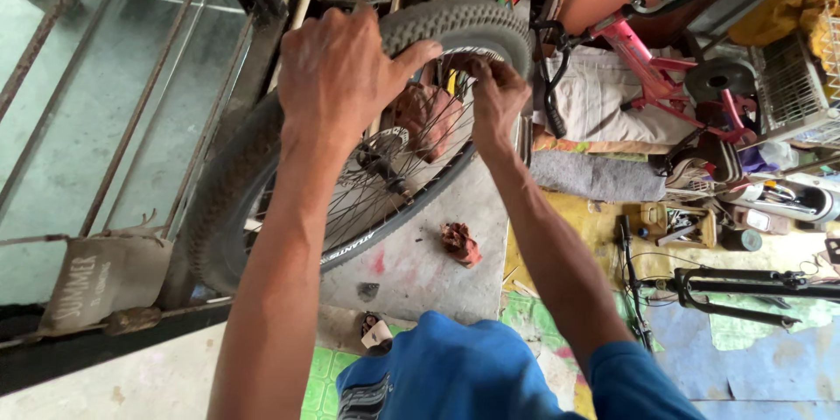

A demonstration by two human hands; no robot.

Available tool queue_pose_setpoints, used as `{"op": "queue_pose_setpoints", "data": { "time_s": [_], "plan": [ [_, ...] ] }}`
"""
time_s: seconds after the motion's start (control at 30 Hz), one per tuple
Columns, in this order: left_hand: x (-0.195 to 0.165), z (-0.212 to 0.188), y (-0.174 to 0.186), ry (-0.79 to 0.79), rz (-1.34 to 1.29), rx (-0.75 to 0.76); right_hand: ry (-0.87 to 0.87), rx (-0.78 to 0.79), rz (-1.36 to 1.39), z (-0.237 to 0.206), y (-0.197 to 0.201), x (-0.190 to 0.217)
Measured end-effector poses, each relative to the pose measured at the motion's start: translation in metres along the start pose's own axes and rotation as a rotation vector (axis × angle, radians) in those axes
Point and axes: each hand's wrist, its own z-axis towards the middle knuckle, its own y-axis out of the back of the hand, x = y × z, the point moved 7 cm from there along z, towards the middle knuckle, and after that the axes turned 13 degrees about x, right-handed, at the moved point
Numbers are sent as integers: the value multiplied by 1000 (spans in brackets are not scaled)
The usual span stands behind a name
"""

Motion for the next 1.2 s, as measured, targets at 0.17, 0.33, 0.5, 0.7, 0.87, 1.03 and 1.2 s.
{"op": "queue_pose_setpoints", "data": {
  "time_s": [0.17,0.33,0.5,0.7,0.87,1.03,1.2],
  "plan": [
    [2,2,-2,31,-18,63,-38,118,-165,-46,-24,-8],
    [4,5,1,24,4,36,-86,134,15,-49,-20,-12],
    [0,3,-3,30,-29,45,-61,85,-96,-4,-1,-1],
    [1,0,0,8,-3,18,-60,198,-96,-71,-32,-34],
    [-3,-3,-3,-8,-18,15,-39,117,11,-10,3,-7],
    [-5,-2,1,-2,-23,-3,-7,121,-69,-32,-10,1],
    [3,1,5,18,-39,32,-192,212,-113,-71,-29,-29]
  ]
}}
